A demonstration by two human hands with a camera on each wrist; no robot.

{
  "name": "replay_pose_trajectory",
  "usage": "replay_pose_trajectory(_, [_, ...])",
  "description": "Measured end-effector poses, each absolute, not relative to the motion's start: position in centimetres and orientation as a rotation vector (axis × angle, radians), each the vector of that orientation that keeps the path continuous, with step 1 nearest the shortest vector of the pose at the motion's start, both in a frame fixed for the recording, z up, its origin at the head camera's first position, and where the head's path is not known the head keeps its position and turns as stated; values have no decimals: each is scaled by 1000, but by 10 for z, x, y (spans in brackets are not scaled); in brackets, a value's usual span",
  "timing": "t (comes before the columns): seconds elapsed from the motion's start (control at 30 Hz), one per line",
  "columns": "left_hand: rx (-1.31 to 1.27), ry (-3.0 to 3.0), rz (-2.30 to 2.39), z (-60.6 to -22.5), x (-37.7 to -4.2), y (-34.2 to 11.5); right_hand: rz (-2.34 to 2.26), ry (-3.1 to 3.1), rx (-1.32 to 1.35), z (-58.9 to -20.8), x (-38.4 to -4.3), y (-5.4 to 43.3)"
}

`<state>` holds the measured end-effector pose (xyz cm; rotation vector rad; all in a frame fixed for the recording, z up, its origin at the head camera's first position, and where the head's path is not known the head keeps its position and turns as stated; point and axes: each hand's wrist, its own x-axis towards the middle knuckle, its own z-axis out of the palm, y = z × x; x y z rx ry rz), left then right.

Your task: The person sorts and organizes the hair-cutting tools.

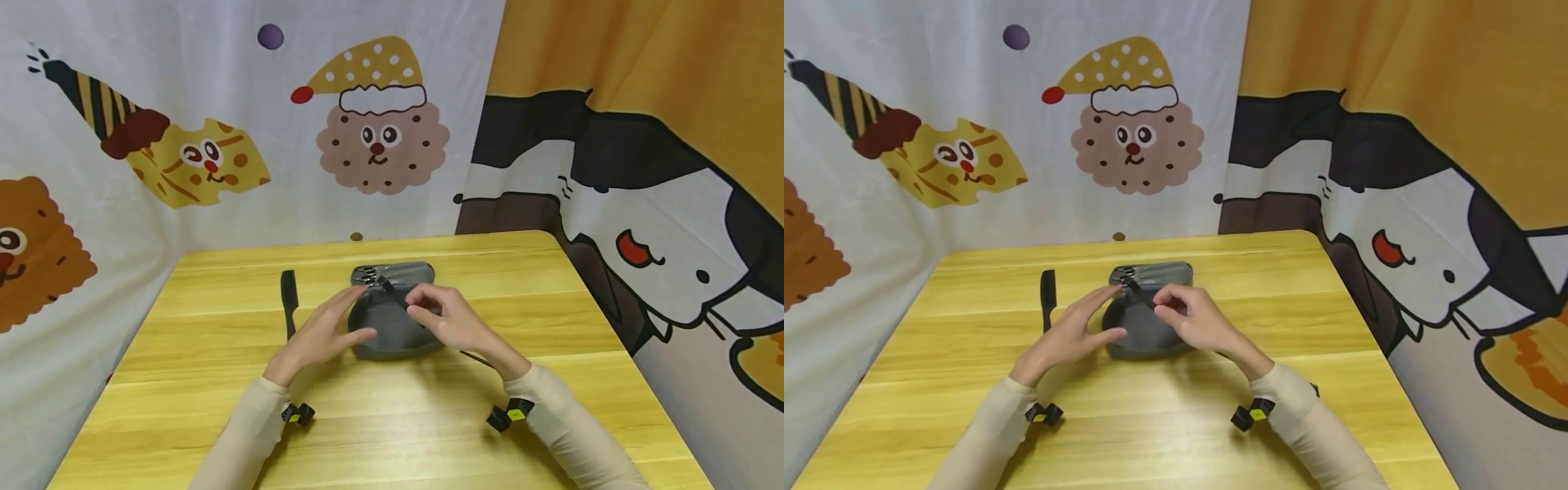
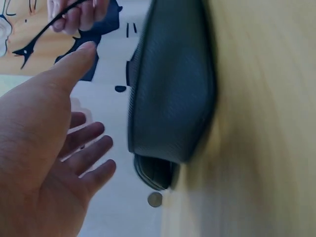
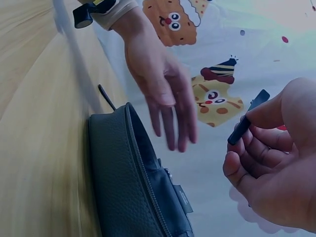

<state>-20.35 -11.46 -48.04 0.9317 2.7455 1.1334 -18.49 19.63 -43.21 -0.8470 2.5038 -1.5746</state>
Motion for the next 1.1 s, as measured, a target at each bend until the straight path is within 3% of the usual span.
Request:
replay_pose_trajectory(0.47, [1322,2857,1443,-445,-206,-89,-1619,2466,-814,-429,-190,200])
replay_pose_trajectory(1.1, [1455,2795,1571,-440,-202,-73,-1605,2375,-886,-430,-191,201])
